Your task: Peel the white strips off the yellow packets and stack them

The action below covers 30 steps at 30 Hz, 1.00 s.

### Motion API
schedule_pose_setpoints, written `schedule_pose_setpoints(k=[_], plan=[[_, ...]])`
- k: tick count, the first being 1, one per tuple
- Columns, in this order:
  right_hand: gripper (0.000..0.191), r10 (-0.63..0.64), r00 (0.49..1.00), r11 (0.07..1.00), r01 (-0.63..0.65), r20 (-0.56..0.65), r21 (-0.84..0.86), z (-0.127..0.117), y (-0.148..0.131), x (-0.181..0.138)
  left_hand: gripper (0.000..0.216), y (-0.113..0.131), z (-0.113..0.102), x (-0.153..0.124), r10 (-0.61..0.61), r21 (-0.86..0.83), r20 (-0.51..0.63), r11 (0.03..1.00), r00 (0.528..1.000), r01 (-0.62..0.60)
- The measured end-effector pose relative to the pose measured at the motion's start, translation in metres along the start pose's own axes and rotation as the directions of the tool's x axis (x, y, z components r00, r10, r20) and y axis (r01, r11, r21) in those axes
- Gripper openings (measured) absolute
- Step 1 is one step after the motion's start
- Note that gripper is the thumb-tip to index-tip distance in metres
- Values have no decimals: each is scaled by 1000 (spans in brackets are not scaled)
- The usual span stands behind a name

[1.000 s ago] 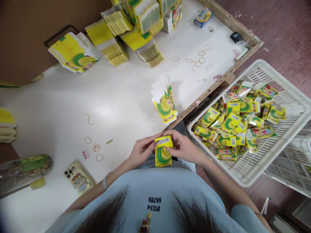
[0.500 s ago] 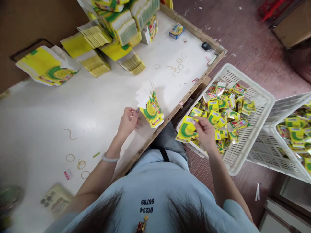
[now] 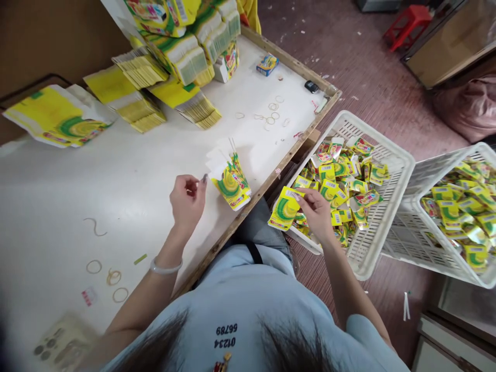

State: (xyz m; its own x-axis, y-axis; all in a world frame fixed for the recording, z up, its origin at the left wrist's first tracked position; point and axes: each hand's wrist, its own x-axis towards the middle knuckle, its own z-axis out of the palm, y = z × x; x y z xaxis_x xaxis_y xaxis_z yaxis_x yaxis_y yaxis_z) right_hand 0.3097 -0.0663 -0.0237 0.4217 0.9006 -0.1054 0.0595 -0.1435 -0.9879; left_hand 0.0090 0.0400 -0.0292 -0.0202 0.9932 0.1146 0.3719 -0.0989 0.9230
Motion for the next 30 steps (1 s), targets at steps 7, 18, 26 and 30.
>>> schedule_pose_setpoints(k=[7,18,26,30], plan=[[23,-201,955,979,206,-218,1,54,-4,-22,85,50,46,-72,173,-154,673,984,720,-92],[27,-284,893,959,273,-349,-80,72,13,-31,69,41,54,-74,207,-170,682,978,701,-124],[50,-515,848,364,348,124,-864,-26,7,18,38,5,19,-29,-137,231,11,964,991,131],[60,-586,780,308,466,221,-829,5,13,18,28,-19,12,1,-252,326,92,922,963,210]])
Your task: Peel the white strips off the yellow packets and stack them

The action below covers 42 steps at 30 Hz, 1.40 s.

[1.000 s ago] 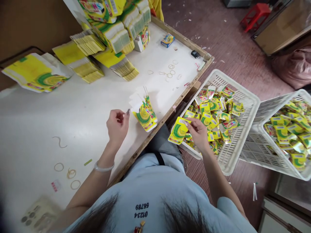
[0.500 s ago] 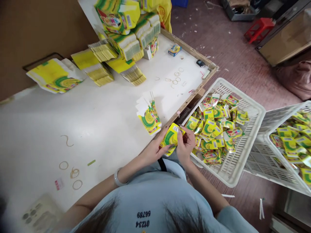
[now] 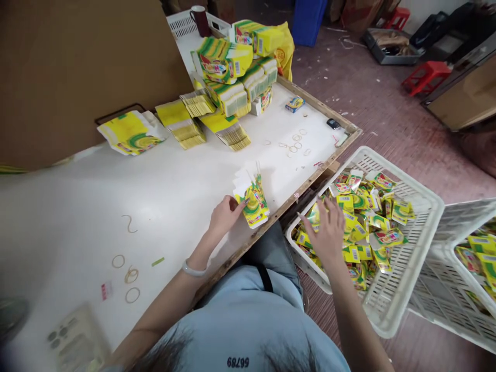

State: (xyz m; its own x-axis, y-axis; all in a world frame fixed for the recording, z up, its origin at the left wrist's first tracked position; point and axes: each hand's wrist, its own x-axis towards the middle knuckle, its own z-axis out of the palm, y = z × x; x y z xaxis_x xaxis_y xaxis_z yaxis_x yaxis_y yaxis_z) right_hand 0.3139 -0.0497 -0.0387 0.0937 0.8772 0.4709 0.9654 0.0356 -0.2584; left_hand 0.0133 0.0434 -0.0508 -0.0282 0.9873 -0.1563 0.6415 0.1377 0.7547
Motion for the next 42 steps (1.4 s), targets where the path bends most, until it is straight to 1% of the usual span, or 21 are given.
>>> schedule_pose_setpoints(k=[3,7,9,11,13,15,16,18,19,21,22,24,26,27,28,30,33,35,37,39,42], plan=[[51,-52,999,987,50,9,155,16,-33,3,40,-7,1,11,87,-59,46,995,995,-85],[39,33,999,903,-35,11,429,25,-64,9,45,-7,-11,5,170,-131,25,977,985,-166],[36,111,993,771,-114,44,626,27,-82,13,43,1,-19,-6,216,-179,16,961,976,-210],[41,186,973,548,-220,138,807,29,-105,16,38,14,-26,-23,290,-197,46,941,956,-276],[44,249,939,341,-316,239,885,31,-128,20,27,30,-31,-41,405,-159,144,910,903,-383],[41,317,903,250,-375,291,892,32,-147,21,16,40,-32,-57,520,-106,247,853,817,-511],[38,345,890,240,-390,298,889,32,-154,21,12,43,-32,-63,575,-96,267,814,774,-572],[33,380,878,241,-396,290,886,30,-160,19,8,42,-29,-71,666,-107,196,744,720,-659],[32,391,879,249,-388,274,887,29,-160,17,17,38,-26,-72,693,-124,132,721,709,-682],[34,372,902,299,-341,221,891,24,-158,12,53,29,-18,-74,699,-213,44,704,714,-677],[36,340,921,338,-307,189,890,22,-155,10,71,24,-13,-75,688,-285,55,706,724,-649],[40,242,960,414,-233,140,880,17,-151,7,91,16,-6,-76,673,-426,187,712,716,-558],[41,153,983,487,-165,102,858,12,-147,7,94,11,-2,-78,671,-492,302,718,677,-493],[41,132,987,518,-151,96,842,10,-145,8,92,10,-1,-79,664,-493,327,727,672,-479],[41,126,987,540,-157,105,827,9,-143,10,87,10,-1,-80,652,-485,330,738,683,-470],[40,161,975,554,-220,156,803,9,-141,13,73,11,0,-83,606,-485,300,762,737,-429],[33,293,930,472,-342,221,813,11,-141,12,59,15,3,-92,474,-529,270,800,838,-282],[27,369,903,409,-369,218,835,14,-142,5,58,18,5,-100,374,-566,281,808,884,-162],[27,435,871,349,-397,229,849,17,-143,-8,58,20,5,-109,287,-595,329,803,899,-39],[32,476,850,353,-419,225,837,18,-141,-23,60,21,3,-119,231,-610,386,791,893,59],[23,449,884,520,-376,129,767,16,-133,-46,68,17,-1,-130,208,-631,425,765,881,124]])
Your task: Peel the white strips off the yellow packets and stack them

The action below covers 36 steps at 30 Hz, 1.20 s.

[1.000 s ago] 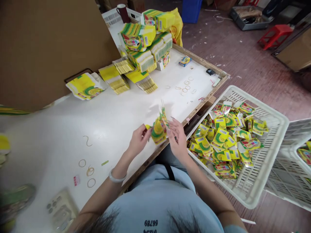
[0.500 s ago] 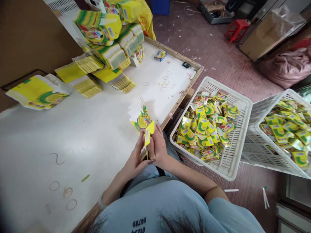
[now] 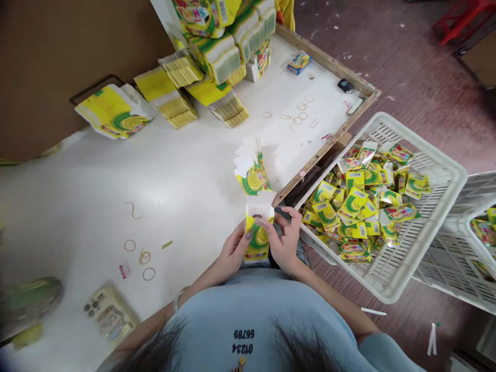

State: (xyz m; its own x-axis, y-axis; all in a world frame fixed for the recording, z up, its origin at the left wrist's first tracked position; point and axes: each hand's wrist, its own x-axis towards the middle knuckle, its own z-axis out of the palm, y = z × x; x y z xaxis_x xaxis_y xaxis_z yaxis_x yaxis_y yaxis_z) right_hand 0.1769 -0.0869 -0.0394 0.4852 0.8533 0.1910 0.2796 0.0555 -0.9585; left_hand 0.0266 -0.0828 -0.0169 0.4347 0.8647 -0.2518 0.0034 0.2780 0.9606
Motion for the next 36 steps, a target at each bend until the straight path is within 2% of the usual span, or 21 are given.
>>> schedule_pose_setpoints(k=[2,4,8,11,13,15,17,18,19,21,22,24,26,29,33,36], plan=[[19,-56,996,997,59,74,-46,-9,3,-5,78,-4,-3,-7,-3,-37,28,999,1000,4],[18,-23,980,1000,22,197,4,-17,2,-6,80,-7,-8,-13,-2,-38,56,999,998,4],[25,102,911,988,-138,401,62,-26,-7,2,61,-7,-15,-15,-40,-17,104,999,994,42],[33,48,869,995,-86,493,54,-26,-9,5,39,-5,-16,-11,-11,-14,89,1000,996,12],[29,-12,894,999,-12,448,51,-26,-6,2,34,-7,-15,-9,43,38,41,998,998,-45],[22,-60,944,998,61,324,7,-28,-1,-1,41,-9,-14,-8,74,90,-6,993,997,-73],[22,-96,951,992,114,293,-44,-33,4,0,52,-10,-14,-9,77,134,-19,988,997,-74],[26,-121,931,989,142,346,-37,-37,5,2,56,-9,-14,-10,77,149,-12,986,997,-74],[31,-155,889,985,173,432,-2,-41,5,4,57,-8,-14,-10,70,153,2,986,998,-69],[47,-230,774,972,210,590,104,-48,4,10,58,-5,-16,-10,45,135,22,990,999,-47],[52,-249,739,968,211,627,136,-51,2,12,57,-3,-16,-10,36,118,16,992,999,-37],[51,-167,737,986,127,655,108,-52,-3,12,52,1,-17,-8,24,96,-12,995,1000,-23],[45,22,735,996,-76,678,50,-50,-9,8,50,3,-16,-7,27,98,-35,995,999,-24],[42,213,630,932,-360,746,38,-46,-16,4,52,2,-16,-6,5,108,-48,994,999,0],[42,272,556,873,-486,785,42,-50,-20,13,53,-5,-15,-6,32,119,-53,993,998,-25],[49,293,504,843,-537,812,30,-55,-17,20,49,-8,-16,-7,116,195,-36,975,993,-107]])
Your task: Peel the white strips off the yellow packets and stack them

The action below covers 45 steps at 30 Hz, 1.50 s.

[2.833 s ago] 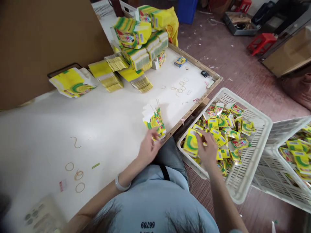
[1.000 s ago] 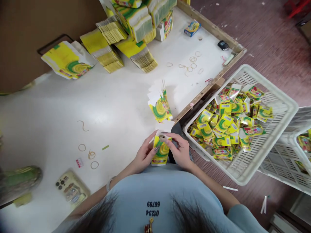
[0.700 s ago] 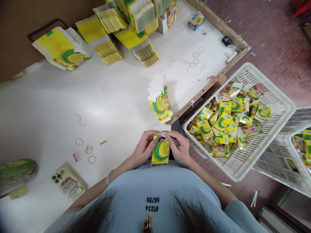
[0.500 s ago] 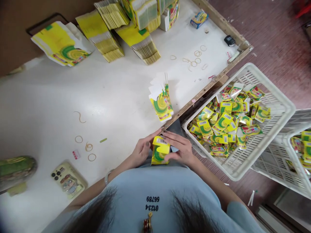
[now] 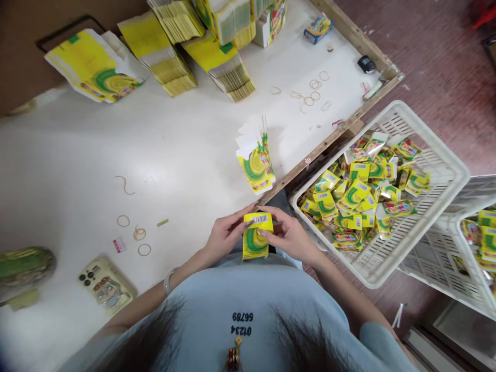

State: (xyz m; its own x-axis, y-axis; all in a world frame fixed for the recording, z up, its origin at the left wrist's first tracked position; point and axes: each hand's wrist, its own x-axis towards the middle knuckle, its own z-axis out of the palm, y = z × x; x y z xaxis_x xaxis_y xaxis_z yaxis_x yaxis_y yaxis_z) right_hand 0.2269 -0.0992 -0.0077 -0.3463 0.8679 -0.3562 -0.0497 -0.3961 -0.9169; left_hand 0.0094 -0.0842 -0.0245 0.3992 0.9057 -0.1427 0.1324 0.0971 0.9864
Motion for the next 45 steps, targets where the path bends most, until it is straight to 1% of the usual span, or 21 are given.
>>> schedule_pose_setpoints(k=[4,6,7,9,11,12,14,16,18,21,24,28,30,32,34,36,37,40,42,43,45], plan=[[38,29,998,999,-28,-50,20,-4,14,0,44,3,-4,10,169,187,74,966,983,-180],[31,10,977,1000,-13,-212,-13,-12,22,-1,44,4,-11,29,196,271,49,941,979,-202],[31,-30,944,998,10,-328,-63,-21,25,-3,43,4,-16,42,178,313,-22,936,984,-162],[36,-194,798,964,48,-570,-260,-48,23,-9,39,3,-29,75,87,388,-248,922,965,17],[45,-428,583,841,-22,-690,-540,-82,15,-18,37,1,-42,108,-26,466,-393,856,919,223],[50,-531,502,741,-115,-682,-662,-98,10,-24,39,-1,-47,123,-76,498,-406,817,911,291],[67,-679,425,517,-302,-599,-801,-122,-1,-33,43,-6,-54,144,-168,511,-342,793,924,333],[78,-744,422,381,-370,-519,-847,-132,-6,-36,46,-10,-57,153,-251,414,-231,849,940,328],[71,-762,435,367,-318,-479,-874,-128,-5,-28,45,-13,-61,154,-309,294,-174,890,935,349],[53,-765,468,407,-178,-442,-896,-107,1,1,45,-11,-70,147,-290,338,-219,873,932,351],[39,-762,510,463,-1,-398,-886,-74,1,40,43,0,-77,138,-162,449,-268,851,950,272],[38,-724,572,628,317,-384,-711,-23,-10,86,27,26,-65,117,-22,356,-85,933,996,51],[42,-696,591,695,412,-407,-590,0,-13,100,22,40,-53,103,72,340,19,937,997,-74],[44,-668,574,739,443,-473,-507,17,-13,108,20,48,-44,90,159,370,43,915,986,-164],[42,-644,529,765,456,-553,-455,28,-12,113,27,48,-38,82,209,372,-17,909,978,-188],[40,-618,505,784,454,-602,-423,30,-11,119,36,41,-38,84,201,306,-112,939,973,-159],[38,-600,521,798,444,-607,-407,29,-12,124,40,36,-40,88,174,246,-151,960,973,-133],[34,-510,641,859,415,-573,-301,13,-18,145,50,19,-45,110,54,47,-218,998,974,-45],[39,-481,680,875,414,-554,-251,-5,-25,160,51,11,-48,125,-9,-27,-244,1000,970,3],[41,-492,661,868,422,-567,-262,-14,-29,165,50,9,-49,131,-29,-33,-259,999,965,21],[42,-544,566,836,432,-619,-340,-32,-35,173,45,8,-49,140,-50,24,-288,998,956,60]])
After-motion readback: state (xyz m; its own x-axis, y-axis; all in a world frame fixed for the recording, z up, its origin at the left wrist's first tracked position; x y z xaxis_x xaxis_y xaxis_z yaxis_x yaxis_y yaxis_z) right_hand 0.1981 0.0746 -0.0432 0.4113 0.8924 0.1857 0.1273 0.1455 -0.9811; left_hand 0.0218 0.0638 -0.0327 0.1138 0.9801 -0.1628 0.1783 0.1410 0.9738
